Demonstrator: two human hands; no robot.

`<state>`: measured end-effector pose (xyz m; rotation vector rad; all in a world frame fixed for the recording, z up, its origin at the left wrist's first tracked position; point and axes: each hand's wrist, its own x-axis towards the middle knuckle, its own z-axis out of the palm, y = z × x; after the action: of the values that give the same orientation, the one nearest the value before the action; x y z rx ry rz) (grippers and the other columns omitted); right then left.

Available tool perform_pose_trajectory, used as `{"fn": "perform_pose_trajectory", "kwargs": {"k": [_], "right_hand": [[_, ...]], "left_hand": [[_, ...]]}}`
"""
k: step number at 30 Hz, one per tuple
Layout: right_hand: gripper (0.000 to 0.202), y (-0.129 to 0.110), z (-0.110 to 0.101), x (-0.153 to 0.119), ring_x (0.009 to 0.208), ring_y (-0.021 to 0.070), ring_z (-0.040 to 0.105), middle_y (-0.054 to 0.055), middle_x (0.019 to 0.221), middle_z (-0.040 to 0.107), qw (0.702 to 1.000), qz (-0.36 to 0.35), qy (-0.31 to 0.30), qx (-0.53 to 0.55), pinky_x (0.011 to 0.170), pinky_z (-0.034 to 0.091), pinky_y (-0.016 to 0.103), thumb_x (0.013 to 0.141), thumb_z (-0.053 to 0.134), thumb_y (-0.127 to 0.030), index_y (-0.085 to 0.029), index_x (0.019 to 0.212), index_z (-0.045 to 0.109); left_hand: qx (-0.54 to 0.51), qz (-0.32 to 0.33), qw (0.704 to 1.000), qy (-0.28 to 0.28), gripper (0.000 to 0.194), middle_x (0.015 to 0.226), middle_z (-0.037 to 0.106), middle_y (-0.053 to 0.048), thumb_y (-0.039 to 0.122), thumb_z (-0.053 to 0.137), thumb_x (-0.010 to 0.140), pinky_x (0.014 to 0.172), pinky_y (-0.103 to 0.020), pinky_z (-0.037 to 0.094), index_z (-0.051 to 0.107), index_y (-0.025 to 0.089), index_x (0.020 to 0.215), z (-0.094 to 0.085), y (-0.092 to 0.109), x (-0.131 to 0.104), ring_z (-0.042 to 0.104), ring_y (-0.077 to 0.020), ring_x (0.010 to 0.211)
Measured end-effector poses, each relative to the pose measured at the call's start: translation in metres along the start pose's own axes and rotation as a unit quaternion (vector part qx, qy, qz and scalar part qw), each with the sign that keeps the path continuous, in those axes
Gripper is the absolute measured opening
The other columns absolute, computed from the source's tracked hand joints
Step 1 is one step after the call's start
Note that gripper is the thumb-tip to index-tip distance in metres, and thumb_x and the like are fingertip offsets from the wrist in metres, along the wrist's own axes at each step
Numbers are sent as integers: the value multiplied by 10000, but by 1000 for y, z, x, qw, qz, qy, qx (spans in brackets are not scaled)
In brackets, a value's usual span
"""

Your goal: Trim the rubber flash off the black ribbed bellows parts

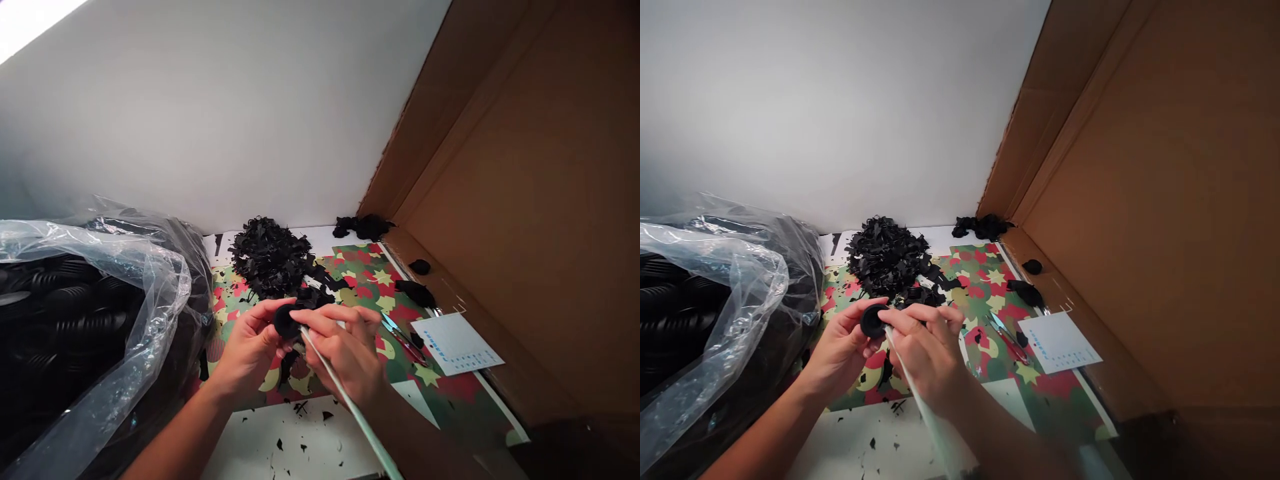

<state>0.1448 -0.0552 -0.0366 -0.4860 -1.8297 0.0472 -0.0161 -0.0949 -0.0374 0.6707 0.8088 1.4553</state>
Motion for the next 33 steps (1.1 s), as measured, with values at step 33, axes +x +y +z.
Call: {"fn": "perform_pose_trajectory", "kwargs": {"k": [33], "right_hand": [[162, 9, -5, 1, 961, 208, 730, 53, 1112, 807, 959, 130, -92, 235, 850, 605, 374, 933, 623, -94, -255, 929, 637]], "left_hand": [[-17, -23, 998, 49, 548, 672, 658, -9, 316, 1007, 572, 494, -158, 383, 844, 202, 1083, 5, 9, 1, 493, -49, 527]]}}
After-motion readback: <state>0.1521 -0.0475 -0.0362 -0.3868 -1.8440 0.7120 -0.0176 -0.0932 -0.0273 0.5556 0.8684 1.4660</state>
